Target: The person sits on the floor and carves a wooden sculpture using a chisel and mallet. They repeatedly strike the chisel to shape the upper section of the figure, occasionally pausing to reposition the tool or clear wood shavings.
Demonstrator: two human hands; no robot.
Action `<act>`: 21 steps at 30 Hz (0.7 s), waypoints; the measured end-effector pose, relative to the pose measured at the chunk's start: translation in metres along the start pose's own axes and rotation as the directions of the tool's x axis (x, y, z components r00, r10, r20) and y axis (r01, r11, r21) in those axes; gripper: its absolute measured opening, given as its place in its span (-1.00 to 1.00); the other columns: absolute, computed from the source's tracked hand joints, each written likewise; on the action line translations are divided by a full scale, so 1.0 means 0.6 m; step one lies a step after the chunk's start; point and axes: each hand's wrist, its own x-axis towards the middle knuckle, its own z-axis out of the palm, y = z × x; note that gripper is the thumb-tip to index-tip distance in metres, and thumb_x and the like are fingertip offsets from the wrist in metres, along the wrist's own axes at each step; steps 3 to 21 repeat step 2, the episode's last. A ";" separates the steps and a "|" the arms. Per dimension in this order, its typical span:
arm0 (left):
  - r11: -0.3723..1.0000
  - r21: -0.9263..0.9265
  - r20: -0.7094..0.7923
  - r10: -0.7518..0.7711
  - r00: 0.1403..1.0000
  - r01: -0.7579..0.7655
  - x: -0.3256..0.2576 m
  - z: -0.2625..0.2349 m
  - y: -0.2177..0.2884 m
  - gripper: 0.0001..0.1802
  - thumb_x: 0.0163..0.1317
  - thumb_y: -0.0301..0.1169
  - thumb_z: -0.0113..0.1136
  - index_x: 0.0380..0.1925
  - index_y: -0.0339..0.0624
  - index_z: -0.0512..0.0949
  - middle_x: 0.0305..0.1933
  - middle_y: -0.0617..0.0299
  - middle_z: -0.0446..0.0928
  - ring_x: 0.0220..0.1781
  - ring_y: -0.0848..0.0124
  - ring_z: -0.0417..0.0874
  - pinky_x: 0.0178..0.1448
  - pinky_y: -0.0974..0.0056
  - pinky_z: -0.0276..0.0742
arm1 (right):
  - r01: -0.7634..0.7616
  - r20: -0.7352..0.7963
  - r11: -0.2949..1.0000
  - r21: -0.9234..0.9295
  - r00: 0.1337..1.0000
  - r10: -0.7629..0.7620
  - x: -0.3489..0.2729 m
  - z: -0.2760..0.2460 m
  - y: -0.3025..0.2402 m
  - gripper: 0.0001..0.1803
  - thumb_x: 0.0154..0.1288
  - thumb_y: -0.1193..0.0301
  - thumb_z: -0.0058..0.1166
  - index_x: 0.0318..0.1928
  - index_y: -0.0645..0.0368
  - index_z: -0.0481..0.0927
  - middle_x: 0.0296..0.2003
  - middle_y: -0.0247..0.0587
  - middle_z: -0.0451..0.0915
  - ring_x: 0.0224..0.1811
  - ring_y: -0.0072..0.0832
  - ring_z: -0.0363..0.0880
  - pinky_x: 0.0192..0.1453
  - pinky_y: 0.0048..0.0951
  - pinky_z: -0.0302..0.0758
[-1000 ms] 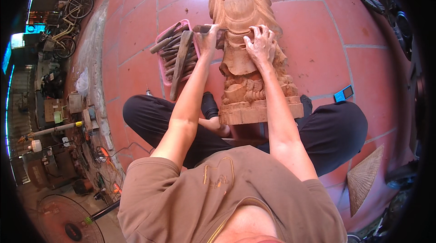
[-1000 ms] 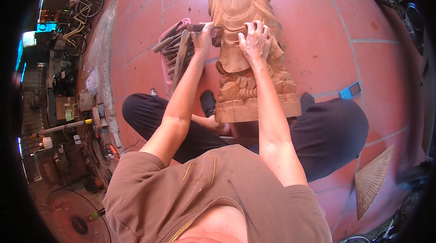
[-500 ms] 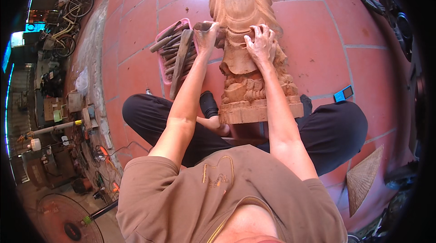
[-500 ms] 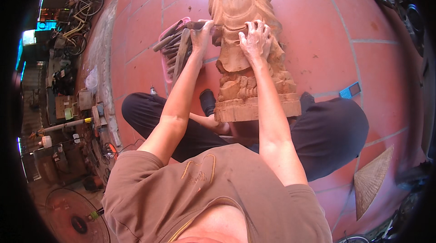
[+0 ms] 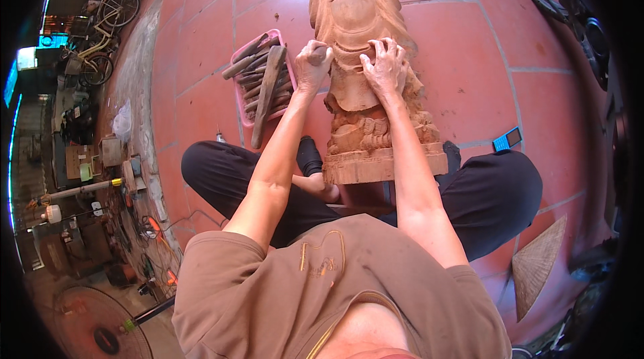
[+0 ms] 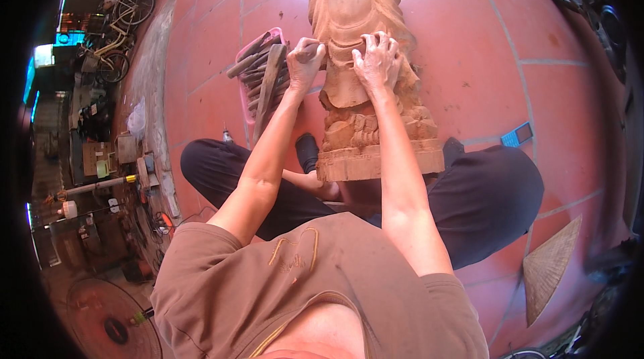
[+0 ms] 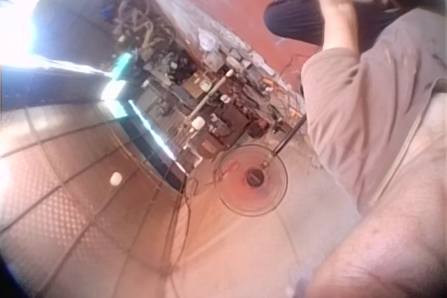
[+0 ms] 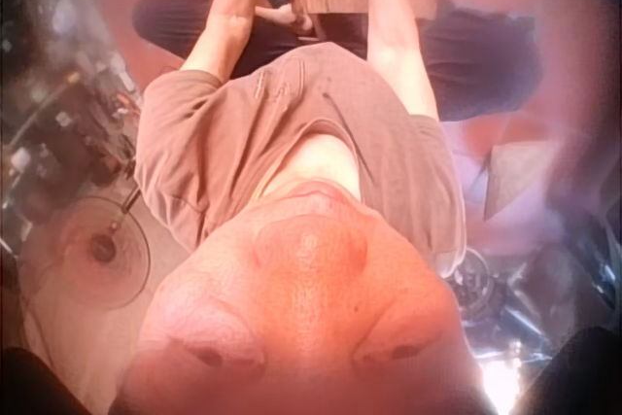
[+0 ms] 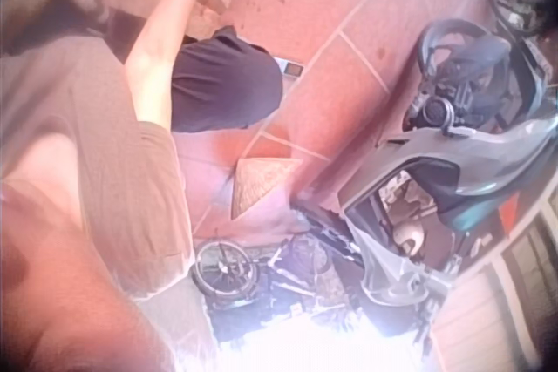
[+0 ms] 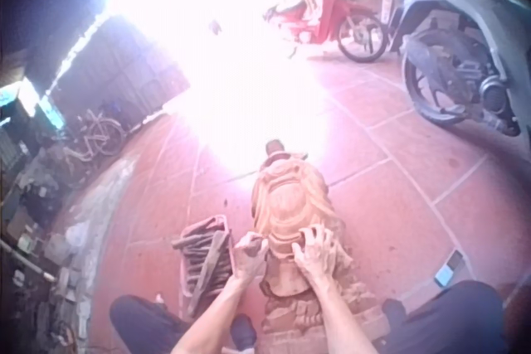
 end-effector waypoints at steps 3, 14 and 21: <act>0.998 -0.040 -0.011 -0.050 0.999 0.050 -0.002 -0.003 -0.007 -0.81 0.15 -0.38 0.36 -0.27 -0.21 0.61 -0.28 0.03 0.65 -0.25 0.11 0.73 -0.16 0.17 0.60 | -0.015 0.034 1.000 0.010 0.999 0.015 -0.001 -0.005 -0.007 -0.54 0.15 0.18 0.30 0.08 -0.10 0.60 0.16 -0.31 0.42 0.30 -0.27 0.31 0.29 0.03 0.32; 0.998 -0.040 -0.011 -0.050 0.999 0.050 -0.002 -0.003 -0.007 -0.81 0.15 -0.38 0.36 -0.27 -0.21 0.61 -0.28 0.03 0.65 -0.25 0.11 0.73 -0.16 0.17 0.60 | -0.015 0.034 1.000 0.010 0.999 0.015 -0.001 -0.005 -0.007 -0.54 0.15 0.18 0.30 0.08 -0.10 0.60 0.16 -0.31 0.42 0.30 -0.27 0.31 0.29 0.03 0.32; 0.998 -0.040 -0.011 -0.050 0.999 0.050 -0.002 -0.003 -0.007 -0.81 0.15 -0.38 0.36 -0.27 -0.21 0.61 -0.28 0.03 0.65 -0.25 0.11 0.73 -0.16 0.17 0.60 | -0.015 0.034 1.000 0.010 0.999 0.015 -0.001 -0.005 -0.007 -0.54 0.15 0.18 0.30 0.08 -0.10 0.60 0.16 -0.31 0.42 0.30 -0.27 0.31 0.29 0.03 0.32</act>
